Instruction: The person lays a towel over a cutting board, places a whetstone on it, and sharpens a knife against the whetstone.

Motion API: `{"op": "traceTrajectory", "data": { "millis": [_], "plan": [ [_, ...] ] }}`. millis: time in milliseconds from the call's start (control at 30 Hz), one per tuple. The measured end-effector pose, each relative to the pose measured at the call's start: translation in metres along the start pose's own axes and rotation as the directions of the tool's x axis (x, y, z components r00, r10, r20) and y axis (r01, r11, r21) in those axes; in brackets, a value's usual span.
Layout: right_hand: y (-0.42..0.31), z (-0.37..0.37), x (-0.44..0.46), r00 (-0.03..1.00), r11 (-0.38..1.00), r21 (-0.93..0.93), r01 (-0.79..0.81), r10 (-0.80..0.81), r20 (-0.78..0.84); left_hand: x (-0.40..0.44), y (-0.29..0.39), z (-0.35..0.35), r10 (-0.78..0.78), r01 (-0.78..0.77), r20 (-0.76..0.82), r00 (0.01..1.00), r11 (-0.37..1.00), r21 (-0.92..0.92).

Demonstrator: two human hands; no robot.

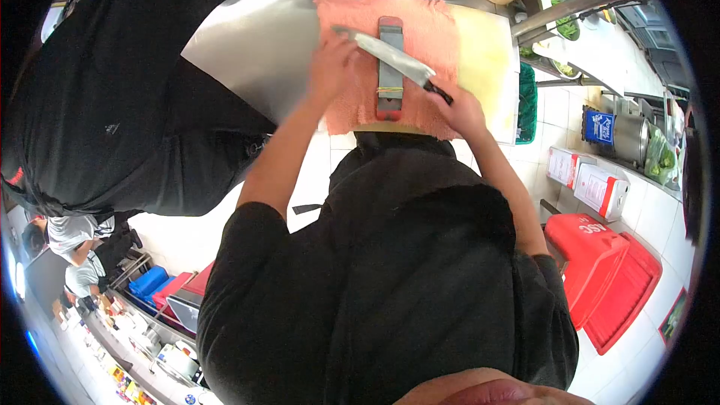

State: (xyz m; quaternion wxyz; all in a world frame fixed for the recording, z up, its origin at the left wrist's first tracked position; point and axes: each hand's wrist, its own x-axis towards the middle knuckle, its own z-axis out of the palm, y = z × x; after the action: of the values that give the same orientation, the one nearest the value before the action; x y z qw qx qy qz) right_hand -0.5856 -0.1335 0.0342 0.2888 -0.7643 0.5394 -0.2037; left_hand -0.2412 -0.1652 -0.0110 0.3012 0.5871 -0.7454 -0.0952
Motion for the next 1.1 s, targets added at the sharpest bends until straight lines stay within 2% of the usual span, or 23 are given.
{"op": "traceTrajectory", "data": {
  "millis": [33,133,233,300,400,533,600,700,833,900,1033,1100],
  "plan": [
    [0.001,0.003,0.014,1.000,1.000,0.004,0.020,-0.020,-0.004,0.009,-0.008,-0.002,0.001,-0.001,-0.049,0.999,1.000,-0.001],
    [0.002,0.008,0.026,0.999,0.998,0.020,0.053,-0.053,-0.003,0.017,-0.012,-0.016,-0.012,0.011,0.016,1.000,0.997,0.072],
    [0.014,0.000,-0.023,1.000,0.999,0.039,0.030,-0.030,0.000,-0.011,0.016,-0.010,0.006,-0.022,0.124,0.992,0.991,0.133],
    [0.020,-0.007,-0.059,1.000,0.997,0.072,0.021,-0.021,-0.009,-0.035,0.045,-0.008,-0.002,-0.004,0.117,0.993,0.998,0.055],
    [0.013,-0.011,-0.063,0.992,0.993,0.050,-0.111,0.108,0.059,-0.039,0.042,0.000,-0.004,0.002,0.078,0.997,1.000,0.027],
    [0.009,0.004,0.009,1.000,1.000,-0.019,0.005,-0.005,0.002,0.004,0.012,-0.006,-0.047,0.047,-0.058,0.997,0.999,-0.003],
    [0.007,0.010,0.031,0.996,0.997,0.012,0.074,-0.073,-0.044,0.019,-0.005,-0.012,-0.018,0.019,-0.035,0.999,0.999,0.038],
    [0.007,0.005,0.007,0.999,0.999,-0.053,-0.011,0.013,0.042,0.007,-0.001,-0.006,0.016,-0.017,0.020,1.000,1.000,0.022],
    [0.010,-0.005,-0.063,0.995,0.994,0.069,-0.090,0.087,0.043,-0.041,0.049,-0.006,-0.009,0.017,0.082,0.997,0.995,-0.101],
    [0.000,-0.007,-0.076,0.992,0.985,0.115,-0.127,0.125,0.022,-0.042,0.050,-0.007,0.008,-0.005,0.035,0.999,0.997,-0.076],
    [-0.001,0.002,-0.012,0.999,1.000,0.013,-0.028,0.029,-0.043,0.002,-0.001,0.001,0.103,-0.102,-0.043,0.994,0.994,0.029],
    [0.000,0.005,0.016,0.999,1.000,0.023,0.013,-0.012,-0.035,0.028,-0.015,-0.002,0.107,-0.107,0.006,0.994,0.990,0.091]
  ]
}}
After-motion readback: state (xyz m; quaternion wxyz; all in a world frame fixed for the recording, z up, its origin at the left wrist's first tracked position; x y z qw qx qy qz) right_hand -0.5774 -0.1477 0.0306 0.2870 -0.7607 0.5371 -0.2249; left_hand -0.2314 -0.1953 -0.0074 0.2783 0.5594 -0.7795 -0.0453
